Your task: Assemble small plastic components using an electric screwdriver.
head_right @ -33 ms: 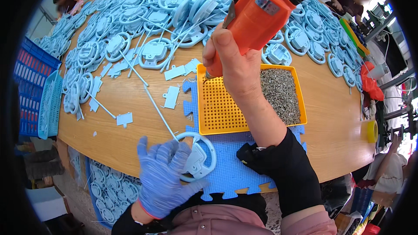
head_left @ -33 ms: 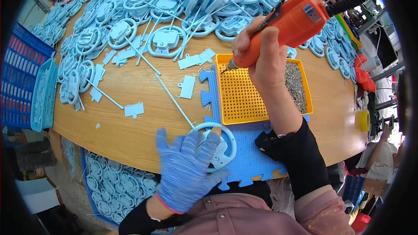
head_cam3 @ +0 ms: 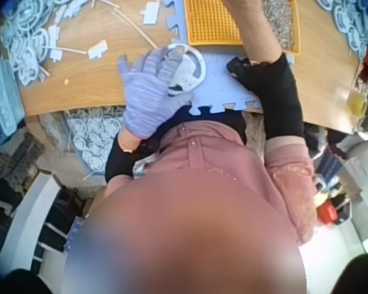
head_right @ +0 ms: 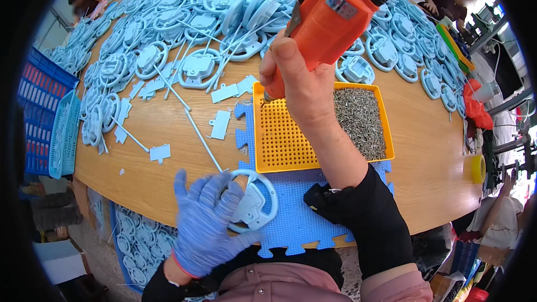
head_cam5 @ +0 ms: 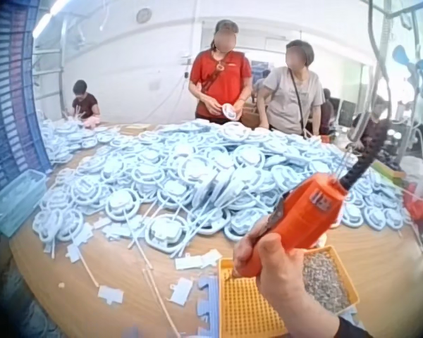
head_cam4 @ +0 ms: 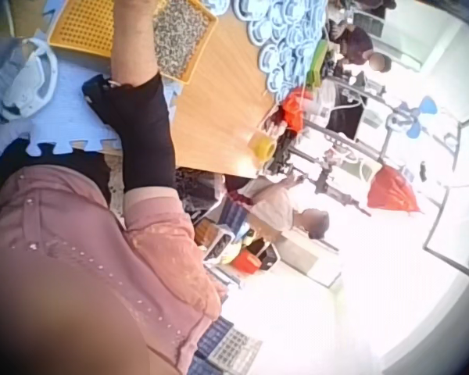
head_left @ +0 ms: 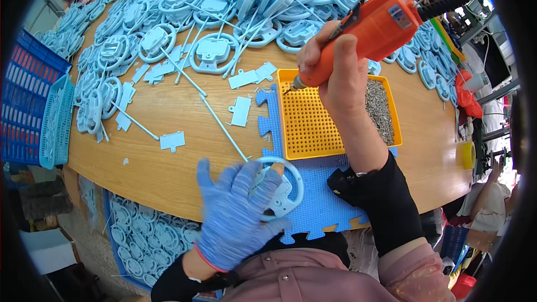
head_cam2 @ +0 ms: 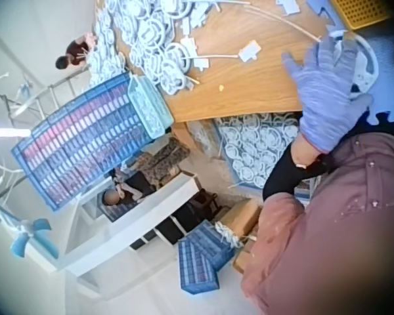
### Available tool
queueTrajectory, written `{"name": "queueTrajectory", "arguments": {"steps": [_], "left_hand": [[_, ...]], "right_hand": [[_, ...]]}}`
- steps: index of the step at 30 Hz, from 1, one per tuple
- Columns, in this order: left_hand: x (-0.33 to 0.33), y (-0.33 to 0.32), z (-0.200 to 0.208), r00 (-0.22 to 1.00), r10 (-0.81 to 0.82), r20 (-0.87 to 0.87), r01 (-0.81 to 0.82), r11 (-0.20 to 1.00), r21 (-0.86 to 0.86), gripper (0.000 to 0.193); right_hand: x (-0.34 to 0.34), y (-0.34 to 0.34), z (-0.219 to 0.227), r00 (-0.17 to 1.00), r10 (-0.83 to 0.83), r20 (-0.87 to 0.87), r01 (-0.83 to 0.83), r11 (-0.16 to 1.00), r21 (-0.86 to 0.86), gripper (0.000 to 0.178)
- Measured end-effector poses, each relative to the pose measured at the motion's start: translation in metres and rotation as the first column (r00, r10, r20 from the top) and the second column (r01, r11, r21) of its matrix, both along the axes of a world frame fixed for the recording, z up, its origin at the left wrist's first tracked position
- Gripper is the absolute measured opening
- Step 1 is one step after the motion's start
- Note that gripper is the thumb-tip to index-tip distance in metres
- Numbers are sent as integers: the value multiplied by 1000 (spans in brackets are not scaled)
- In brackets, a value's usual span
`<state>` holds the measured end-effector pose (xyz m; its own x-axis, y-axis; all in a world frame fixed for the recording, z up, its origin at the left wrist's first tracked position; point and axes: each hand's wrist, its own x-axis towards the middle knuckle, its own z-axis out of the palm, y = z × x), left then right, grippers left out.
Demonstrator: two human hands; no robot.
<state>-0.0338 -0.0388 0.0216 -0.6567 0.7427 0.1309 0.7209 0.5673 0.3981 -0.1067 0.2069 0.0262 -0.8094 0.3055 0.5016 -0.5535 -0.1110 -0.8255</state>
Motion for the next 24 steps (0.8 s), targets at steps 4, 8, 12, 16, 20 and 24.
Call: {"name": "queueTrajectory", "arguments": {"steps": [4, 8, 12, 16, 20, 24], "left_hand": [[-30, 0, -17, 952, -304, -43, 306, 949, 80, 75], [-42, 4, -12, 919, -392, -43, 394, 918, 47, 80], [-36, 5, -17, 922, -381, -63, 387, 914, 124, 80], [-28, 10, -14, 943, -327, -55, 331, 931, 150, 78], [-23, 11, -13, 954, -295, -45, 299, 945, 134, 77], [-23, 13, -7, 955, -296, 33, 294, 954, 63, 78]], "right_hand": [[10, 0, 9, 999, -32, -40, 34, 998, 58, 52], [49, -12, 58, 997, -59, -43, 61, 997, 43, 71], [106, -50, 71, 994, 97, -41, -101, 987, -123, 81], [128, -59, 46, 989, 148, 8, -148, 988, -46, 80], [141, -71, 37, 986, 146, 83, -146, 989, 2, 80], [142, -73, 40, 964, 144, 224, -166, 982, 86, 79]]}}
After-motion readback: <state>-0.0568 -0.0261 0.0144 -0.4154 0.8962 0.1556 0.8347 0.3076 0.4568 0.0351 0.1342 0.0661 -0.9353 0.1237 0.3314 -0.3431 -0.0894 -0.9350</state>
